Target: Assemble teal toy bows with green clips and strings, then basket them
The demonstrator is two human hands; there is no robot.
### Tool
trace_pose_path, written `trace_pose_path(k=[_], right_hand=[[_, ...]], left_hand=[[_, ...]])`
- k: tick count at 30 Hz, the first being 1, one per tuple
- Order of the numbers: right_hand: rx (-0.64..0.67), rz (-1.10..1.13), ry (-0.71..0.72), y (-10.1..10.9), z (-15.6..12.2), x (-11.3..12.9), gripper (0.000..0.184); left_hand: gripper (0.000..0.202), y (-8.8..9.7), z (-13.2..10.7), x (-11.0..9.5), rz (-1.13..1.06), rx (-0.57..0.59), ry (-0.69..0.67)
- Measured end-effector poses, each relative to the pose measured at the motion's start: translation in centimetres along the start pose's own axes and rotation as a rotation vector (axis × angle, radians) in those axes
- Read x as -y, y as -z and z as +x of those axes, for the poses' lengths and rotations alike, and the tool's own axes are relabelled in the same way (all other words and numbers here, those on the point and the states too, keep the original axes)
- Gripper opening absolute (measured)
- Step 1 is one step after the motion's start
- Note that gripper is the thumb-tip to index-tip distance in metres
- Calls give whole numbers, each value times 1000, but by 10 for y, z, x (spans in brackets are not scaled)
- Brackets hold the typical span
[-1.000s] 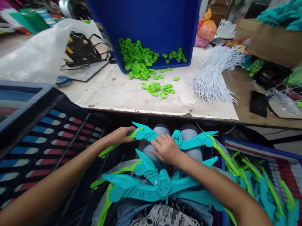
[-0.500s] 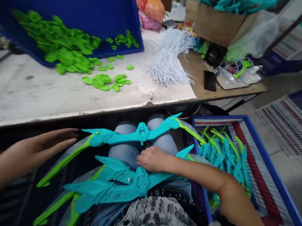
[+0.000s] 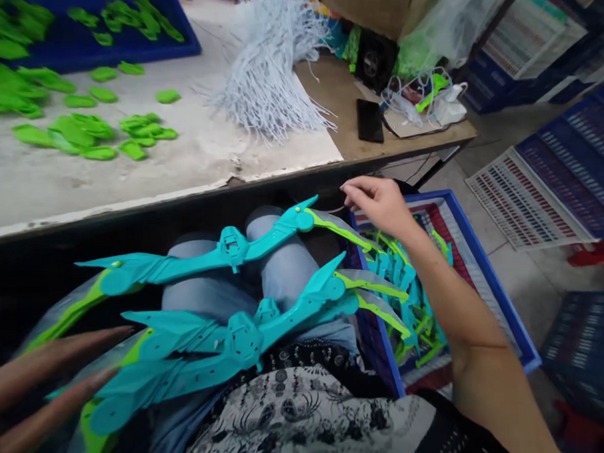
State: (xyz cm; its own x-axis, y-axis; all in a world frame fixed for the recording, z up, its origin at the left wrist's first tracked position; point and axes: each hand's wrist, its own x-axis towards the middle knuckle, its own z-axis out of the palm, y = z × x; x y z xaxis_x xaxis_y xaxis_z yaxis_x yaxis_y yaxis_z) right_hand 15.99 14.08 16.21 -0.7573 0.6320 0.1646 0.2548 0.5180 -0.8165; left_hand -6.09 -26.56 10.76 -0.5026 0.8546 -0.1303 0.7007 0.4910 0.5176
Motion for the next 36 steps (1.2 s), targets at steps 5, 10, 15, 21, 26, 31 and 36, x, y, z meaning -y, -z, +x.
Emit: trace_pose_path(k=[5,10,15,21,26,31,36], right_hand=[[97,-70,-149,43,-30,-17,31],[106,-80,-192,44,-57,-37,32],[130,-77,-200,37,-60,-39,28],[147,-279,50,-6,-33,-30,18],[355,-504,521,-122,3,-7,41],[594,-739,630,-211,19,22,90],[659,-837,584,-220,11,17,85]], left_hand=[[39,-50,9,-24,-96,20,-98],[44,-64,20,-43,-47,-11,-250],[40,-57,24,-48,7,-13,-260],[44,-71,28,-60,-16,174,-193],[46,-80,27,-80,82,284,-199],[55,-86,17,-88,81,271,-172],[57,-91,10,-88,6,221,-145]])
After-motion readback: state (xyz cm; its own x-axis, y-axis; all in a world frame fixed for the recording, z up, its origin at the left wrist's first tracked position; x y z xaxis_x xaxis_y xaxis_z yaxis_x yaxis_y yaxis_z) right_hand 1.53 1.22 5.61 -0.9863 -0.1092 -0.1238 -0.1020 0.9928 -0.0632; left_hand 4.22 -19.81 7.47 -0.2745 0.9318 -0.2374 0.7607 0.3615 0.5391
